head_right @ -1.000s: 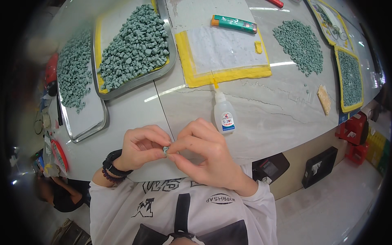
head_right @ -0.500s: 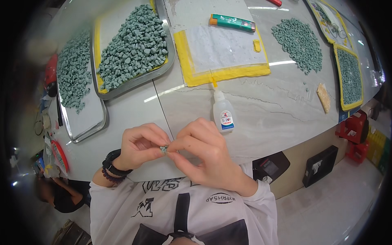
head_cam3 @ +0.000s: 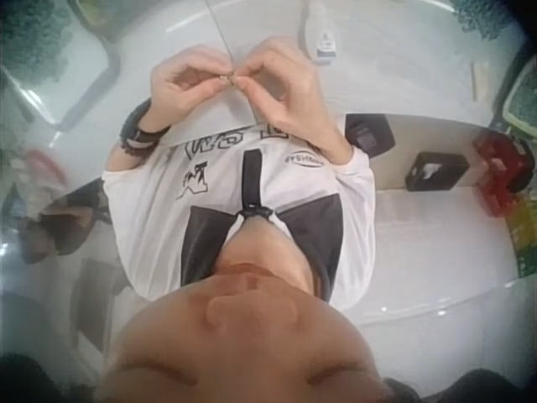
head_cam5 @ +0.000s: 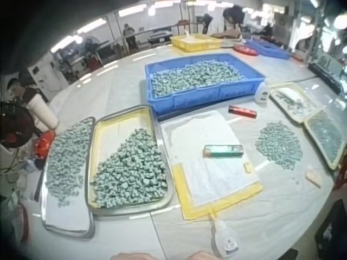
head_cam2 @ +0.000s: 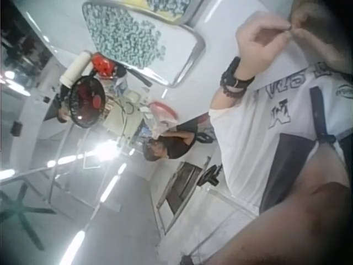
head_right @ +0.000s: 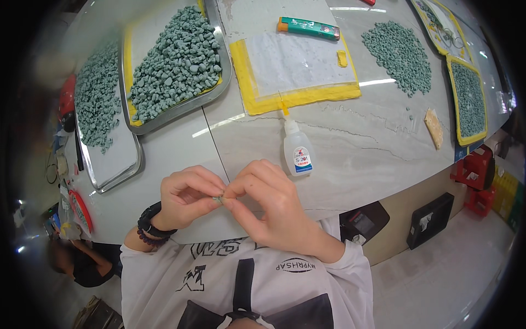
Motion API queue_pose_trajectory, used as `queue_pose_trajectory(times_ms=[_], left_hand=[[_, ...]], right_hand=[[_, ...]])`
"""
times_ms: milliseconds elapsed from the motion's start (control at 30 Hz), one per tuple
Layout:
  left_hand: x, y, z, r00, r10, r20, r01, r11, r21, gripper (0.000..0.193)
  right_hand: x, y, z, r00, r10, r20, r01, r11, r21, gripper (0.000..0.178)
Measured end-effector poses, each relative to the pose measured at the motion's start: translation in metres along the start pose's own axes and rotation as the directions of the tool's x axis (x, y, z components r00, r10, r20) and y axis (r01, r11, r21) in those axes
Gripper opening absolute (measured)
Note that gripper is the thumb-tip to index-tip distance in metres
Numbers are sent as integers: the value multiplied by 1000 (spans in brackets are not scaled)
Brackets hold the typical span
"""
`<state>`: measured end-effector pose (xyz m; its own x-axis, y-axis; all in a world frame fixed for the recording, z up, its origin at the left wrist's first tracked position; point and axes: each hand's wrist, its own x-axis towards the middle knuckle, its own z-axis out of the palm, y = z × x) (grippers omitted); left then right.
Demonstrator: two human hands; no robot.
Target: Gluing small green plastic parts together at a factory workstation.
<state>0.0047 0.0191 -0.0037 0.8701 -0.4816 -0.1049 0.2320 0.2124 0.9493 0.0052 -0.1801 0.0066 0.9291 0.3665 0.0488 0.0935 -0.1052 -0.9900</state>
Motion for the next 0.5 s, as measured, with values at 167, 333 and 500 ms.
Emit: queue_pose_trajectory(times_ms=[167, 333, 500], left_hand=[[-1, 0, 0, 993, -66, -99, 55, 992, -112, 18], [-2, -5, -5, 992, -22, -124, 19, 1000, -21, 15], [1, -8, -6, 997, -16, -71, 19, 999, 51, 14]], right_hand=[[4, 9, 13, 911, -337, -237, 257, 915, -311, 22], [3, 12, 15, 858, -406, -315, 295, 891, -346, 21], [-2, 15, 13, 855, -405, -324, 262, 876, -404, 18]])
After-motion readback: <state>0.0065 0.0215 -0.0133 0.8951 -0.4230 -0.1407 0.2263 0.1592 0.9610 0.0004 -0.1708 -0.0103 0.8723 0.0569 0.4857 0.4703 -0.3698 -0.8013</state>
